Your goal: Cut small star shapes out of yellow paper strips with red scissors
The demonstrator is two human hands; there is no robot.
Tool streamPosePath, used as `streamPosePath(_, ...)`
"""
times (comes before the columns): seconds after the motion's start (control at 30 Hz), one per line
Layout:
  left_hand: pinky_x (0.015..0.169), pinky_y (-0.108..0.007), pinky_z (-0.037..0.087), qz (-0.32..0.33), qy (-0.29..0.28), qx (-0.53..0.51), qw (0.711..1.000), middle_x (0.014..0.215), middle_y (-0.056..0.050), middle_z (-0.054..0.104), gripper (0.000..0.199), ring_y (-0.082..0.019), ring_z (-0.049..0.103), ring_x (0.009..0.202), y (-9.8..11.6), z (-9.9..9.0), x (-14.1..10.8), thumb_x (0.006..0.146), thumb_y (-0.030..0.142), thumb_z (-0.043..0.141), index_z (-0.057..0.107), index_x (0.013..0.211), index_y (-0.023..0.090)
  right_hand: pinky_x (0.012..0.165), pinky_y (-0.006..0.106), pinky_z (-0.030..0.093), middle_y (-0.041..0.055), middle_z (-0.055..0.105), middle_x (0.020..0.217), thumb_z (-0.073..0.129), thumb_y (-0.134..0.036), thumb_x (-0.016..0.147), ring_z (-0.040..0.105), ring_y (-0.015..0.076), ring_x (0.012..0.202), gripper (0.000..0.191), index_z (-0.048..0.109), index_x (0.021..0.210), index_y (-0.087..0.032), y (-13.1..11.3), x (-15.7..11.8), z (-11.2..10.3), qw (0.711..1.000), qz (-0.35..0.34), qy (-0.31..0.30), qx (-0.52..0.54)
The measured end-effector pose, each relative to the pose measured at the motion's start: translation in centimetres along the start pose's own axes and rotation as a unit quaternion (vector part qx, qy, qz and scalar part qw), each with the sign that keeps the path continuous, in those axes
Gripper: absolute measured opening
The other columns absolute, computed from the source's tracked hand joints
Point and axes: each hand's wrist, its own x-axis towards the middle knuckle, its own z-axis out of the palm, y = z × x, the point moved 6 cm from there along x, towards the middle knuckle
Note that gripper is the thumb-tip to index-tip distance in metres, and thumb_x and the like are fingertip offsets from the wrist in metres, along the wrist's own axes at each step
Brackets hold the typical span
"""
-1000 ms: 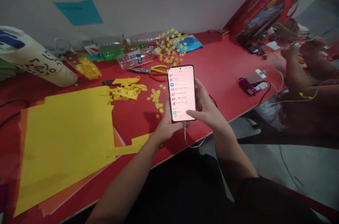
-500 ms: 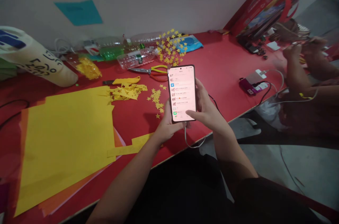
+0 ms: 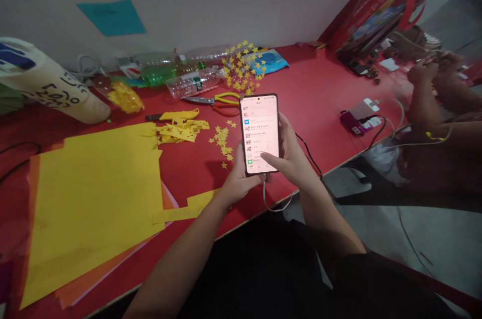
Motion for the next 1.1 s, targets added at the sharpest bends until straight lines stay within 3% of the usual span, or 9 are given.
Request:
streamPosePath(0.13, 0.068, -0.035, 0.056, 0.014, -0.006, 0.0, 1.0, 0.115, -0.009, 0.06, 0.109, -0.016, 0.065, 0.073, 0.0, -0.1, 0.1, 0.068, 0.029, 0.079, 0.002, 0.145, 0.034, 0.107, 0.053, 0.041, 0.0106, 0.043, 0.145, 0.068, -0.041, 0.08, 0.04, 0.0313, 0.137, 0.077, 0.029, 0.145, -0.03, -0.2, 0.0, 0.0, 1.0, -0.001, 0.0, 0.007)
streamPosePath(0.33, 0.069, -0.035, 0.057, 0.003, -0.005, -0.007, 1.0, 0.118, -0.01, 0.06, 0.109, -0.017, 0.065, 0.077, -0.2, -0.2, 0.0, 0.069, 0.026, 0.078, 0.002, 0.146, 0.036, 0.085, 0.048, 0.054, 0.0081, 0.055, 0.134, 0.065, -0.044, 0.08, 0.055, 0.0321, 0.121, 0.071, 0.033, 0.143, -0.034, 0.0, -0.1, -0.7, 0.998, 0.054, -0.021, 0.027)
streamPosePath(0.67, 0.069, -0.036, 0.057, -0.005, -0.004, -0.013, 1.0, 0.108, -0.005, 0.06, 0.106, -0.013, 0.064, 0.07, -0.2, -0.1, -0.1, 0.069, 0.02, 0.076, 0.004, 0.145, 0.035, 0.079, 0.044, 0.054, 0.0074, 0.066, 0.114, 0.053, -0.032, 0.087, 0.063, 0.0268, 0.106, 0.044, 0.043, 0.13, -0.028, 0.6, 0.2, -1.5, 0.998, 0.036, 0.06, -0.004)
streamPosePath(0.9, 0.069, -0.038, 0.056, -0.002, -0.012, -0.012, 1.0, 0.103, -0.004, 0.062, 0.106, -0.014, 0.064, 0.067, -0.1, 0.1, -0.2, 0.069, 0.02, 0.076, 0.003, 0.145, 0.034, 0.075, 0.043, 0.054, 0.0069, 0.065, 0.114, 0.05, -0.032, 0.089, 0.064, 0.0258, 0.102, 0.044, 0.041, 0.132, -0.03, 0.6, 0.2, -1.5, 0.997, 0.047, 0.055, 0.0)
streamPosePath(1.1, 0.07, -0.037, 0.056, 0.013, 0.016, -0.01, 1.0, 0.1, -0.005, 0.064, 0.111, -0.015, 0.064, 0.07, -0.1, -0.3, -0.1, 0.069, 0.024, 0.077, -0.002, 0.145, 0.032, 0.078, 0.044, 0.054, 0.0081, 0.057, 0.129, 0.068, -0.044, 0.077, 0.058, 0.0312, 0.115, 0.071, 0.034, 0.14, -0.033, -0.4, 0.3, -0.4, 0.998, 0.05, -0.026, 0.041)
